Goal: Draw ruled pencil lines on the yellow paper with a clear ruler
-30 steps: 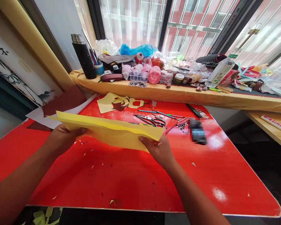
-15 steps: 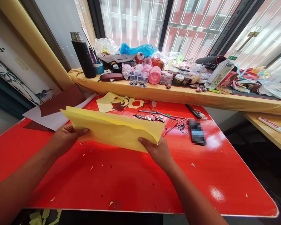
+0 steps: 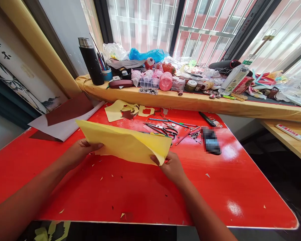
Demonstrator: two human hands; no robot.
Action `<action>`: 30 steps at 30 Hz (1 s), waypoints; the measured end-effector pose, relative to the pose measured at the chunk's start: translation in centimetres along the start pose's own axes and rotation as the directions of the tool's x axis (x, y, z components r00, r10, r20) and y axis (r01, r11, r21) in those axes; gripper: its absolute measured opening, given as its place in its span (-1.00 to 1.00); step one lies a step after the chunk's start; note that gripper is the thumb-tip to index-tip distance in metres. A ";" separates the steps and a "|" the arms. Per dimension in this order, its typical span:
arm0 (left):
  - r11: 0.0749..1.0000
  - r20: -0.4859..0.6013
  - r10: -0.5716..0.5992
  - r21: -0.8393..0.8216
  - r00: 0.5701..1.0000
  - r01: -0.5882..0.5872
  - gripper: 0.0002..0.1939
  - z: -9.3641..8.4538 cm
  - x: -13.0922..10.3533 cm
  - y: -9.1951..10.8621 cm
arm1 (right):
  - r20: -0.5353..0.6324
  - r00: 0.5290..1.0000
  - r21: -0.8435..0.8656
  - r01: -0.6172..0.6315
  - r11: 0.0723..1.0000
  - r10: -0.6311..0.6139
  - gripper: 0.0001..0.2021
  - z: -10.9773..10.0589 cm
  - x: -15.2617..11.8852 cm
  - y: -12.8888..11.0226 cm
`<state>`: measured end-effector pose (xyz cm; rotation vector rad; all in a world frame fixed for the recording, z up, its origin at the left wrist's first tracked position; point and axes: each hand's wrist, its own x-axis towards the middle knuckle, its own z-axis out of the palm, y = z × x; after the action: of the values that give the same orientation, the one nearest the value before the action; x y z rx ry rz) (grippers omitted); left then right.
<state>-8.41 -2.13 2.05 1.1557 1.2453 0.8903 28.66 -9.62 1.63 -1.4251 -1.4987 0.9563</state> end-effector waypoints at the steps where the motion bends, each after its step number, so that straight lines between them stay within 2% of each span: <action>1: 1.000 -0.004 0.017 0.013 1.000 -0.017 -0.30 0.1 0.1 -0.1 | 0.015 1.000 0.012 -0.018 1.000 0.018 -0.61 0.1 -0.1 0.1; 3: 0.998 -0.002 0.037 0.049 0.999 -0.037 -0.27 0.4 0.2 -0.2 | 0.066 0.996 0.031 -0.060 0.998 0.058 -0.61 0.7 -0.4 0.1; 6: 0.990 -0.005 0.056 0.130 0.998 -0.055 -0.23 0.6 0.4 -0.2 | 0.056 0.994 0.059 -0.095 0.994 0.092 -0.64 1.6 -0.4 -0.3; 8: 0.974 -0.055 0.095 0.210 0.994 -0.082 -0.19 0.3 0.3 -0.6 | -0.105 0.991 0.143 -0.065 0.988 0.081 -0.60 1.4 0.0 -0.8; 10: 0.922 -0.132 0.190 0.366 0.973 -0.130 -0.11 -0.5 -0.4 -1.9 | -0.259 0.956 0.279 -0.065 0.958 0.140 -0.51 0.4 0.8 -1.4; 11: 0.872 -0.157 0.245 0.467 0.957 -0.147 -0.08 -1.0 -0.9 -2.8 | -0.283 0.940 0.364 -0.077 0.928 0.189 -0.47 -0.3 1.2 -1.7; 12: 0.763 -0.143 0.319 0.625 0.937 -0.165 -0.06 -1.4 -1.6 -4.0 | -0.304 0.926 0.441 -0.072 0.895 0.225 -0.43 -1.0 1.5 -2.0; 14: 0.501 -0.048 0.359 0.852 0.932 -0.149 -0.08 -1.9 -3.1 -6.5 | -0.301 0.922 0.531 -0.051 0.846 0.244 -0.41 -2.4 1.8 -2.6; 15: 0.395 0.003 0.347 0.907 0.938 -0.149 -0.10 -1.8 -3.7 -7.7 | -0.308 0.916 0.551 -0.049 0.833 0.257 -0.42 -3.0 1.9 -2.9; 17: 0.262 0.054 0.335 0.954 0.941 -0.148 -0.14 -0.9 -4.6 -9.3 | -0.317 0.906 0.568 -0.055 0.821 0.281 -0.44 -3.5 1.8 -3.4; 19: 0.201 0.069 0.340 0.969 0.938 -0.145 -0.16 1.2 -4.5 -9.6 | -0.289 0.913 0.582 -0.072 0.810 0.288 -0.46 -3.5 1.5 -3.8; 21: 0.173 0.120 0.328 0.967 0.937 -0.185 -0.15 4.2 -3.5 -9.0 | -0.264 0.919 0.590 -0.086 0.803 0.292 -0.47 -3.4 1.3 -4.1; 23: 0.148 0.234 0.291 0.947 0.928 -0.285 -0.17 8.1 -2.2 -7.8 | -0.258 0.919 0.591 -0.093 0.801 0.297 -0.48 -3.3 1.2 -4.2; 26: 0.134 0.420 0.204 0.883 0.884 -0.450 -0.18 14.9 -1.7 -6.1 | -0.261 0.918 0.593 -0.093 0.800 0.300 -0.47 -3.9 1.0 -4.3; 28: 0.140 0.521 0.175 0.827 0.835 -0.545 -0.16 19.5 -2.9 -5.5 | -0.272 0.911 0.587 -0.097 0.804 0.309 -0.48 -4.5 0.8 -4.4; 30: 0.136 0.679 0.212 0.692 0.703 -0.709 -0.16 23.3 -5.0 -5.5 | -0.273 0.906 0.574 -0.117 0.810 0.324 -0.49 -5.0 0.5 -4.6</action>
<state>13.37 -11.93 -3.32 2.7331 0.9340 0.1322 31.69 -9.47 7.73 -1.2703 -0.7055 1.0869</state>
